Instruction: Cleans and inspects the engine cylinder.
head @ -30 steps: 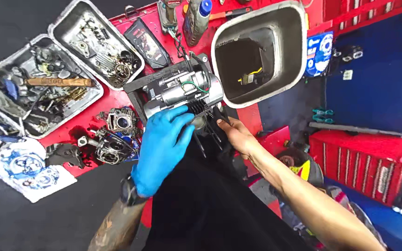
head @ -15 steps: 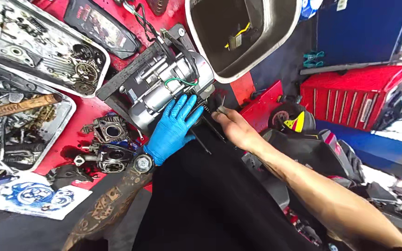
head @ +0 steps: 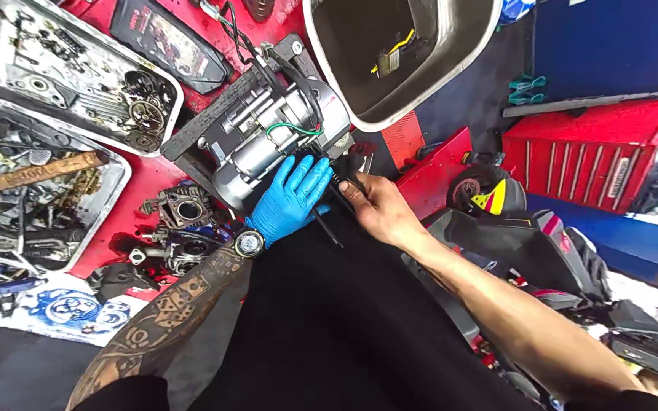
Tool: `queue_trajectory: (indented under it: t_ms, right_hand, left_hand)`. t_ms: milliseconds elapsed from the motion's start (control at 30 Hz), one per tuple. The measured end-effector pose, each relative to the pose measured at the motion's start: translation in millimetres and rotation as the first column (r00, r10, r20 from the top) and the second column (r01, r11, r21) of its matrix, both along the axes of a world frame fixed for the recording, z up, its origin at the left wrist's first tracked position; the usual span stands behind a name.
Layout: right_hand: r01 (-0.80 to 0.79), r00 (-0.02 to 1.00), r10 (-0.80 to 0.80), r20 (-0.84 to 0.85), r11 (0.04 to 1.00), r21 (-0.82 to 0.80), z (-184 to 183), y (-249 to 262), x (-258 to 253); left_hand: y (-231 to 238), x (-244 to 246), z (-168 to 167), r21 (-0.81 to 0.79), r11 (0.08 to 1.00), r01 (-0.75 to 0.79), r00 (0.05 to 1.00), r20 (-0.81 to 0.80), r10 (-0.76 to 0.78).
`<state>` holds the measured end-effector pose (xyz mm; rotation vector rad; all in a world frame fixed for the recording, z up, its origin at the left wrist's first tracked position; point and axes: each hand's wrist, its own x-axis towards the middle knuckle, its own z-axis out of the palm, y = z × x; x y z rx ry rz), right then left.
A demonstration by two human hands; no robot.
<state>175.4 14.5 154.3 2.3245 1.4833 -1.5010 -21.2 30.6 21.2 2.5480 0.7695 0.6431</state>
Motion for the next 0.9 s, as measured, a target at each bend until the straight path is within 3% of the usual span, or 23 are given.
queue_trajectory:
  t_ms: [267,367,500,667,900]
  right_hand:
    - [-0.136,0.991,0.136,0.006,0.985,0.107,6,8,4]
    - [-0.133,0.991,0.133,0.005,0.991,0.015,9,11,1]
    - [-0.016,1.000,0.013,-0.023,0.994,-0.110,7,11,-4]
    - [0.018,0.997,-0.016,0.074,1.000,-0.025,4,3,-15]
    - [-0.009,1.000,0.013,-0.019,0.977,0.211,-11,-15,-7]
  left_hand:
    - [2,-1,5,-0.038,0.999,0.023,0.996,-0.085,-0.026]
    - [1,-1,3,-0.037,0.999,-0.004,0.998,-0.058,0.002]
    - [-2,1,2,-0.034,0.997,-0.066,0.997,-0.046,0.065]
    - [-3,2,-7,-0.006,0.992,-0.128,0.991,-0.028,0.128]
    - [-5,3,-6,-0.026,0.985,-0.169,0.986,-0.009,0.169]
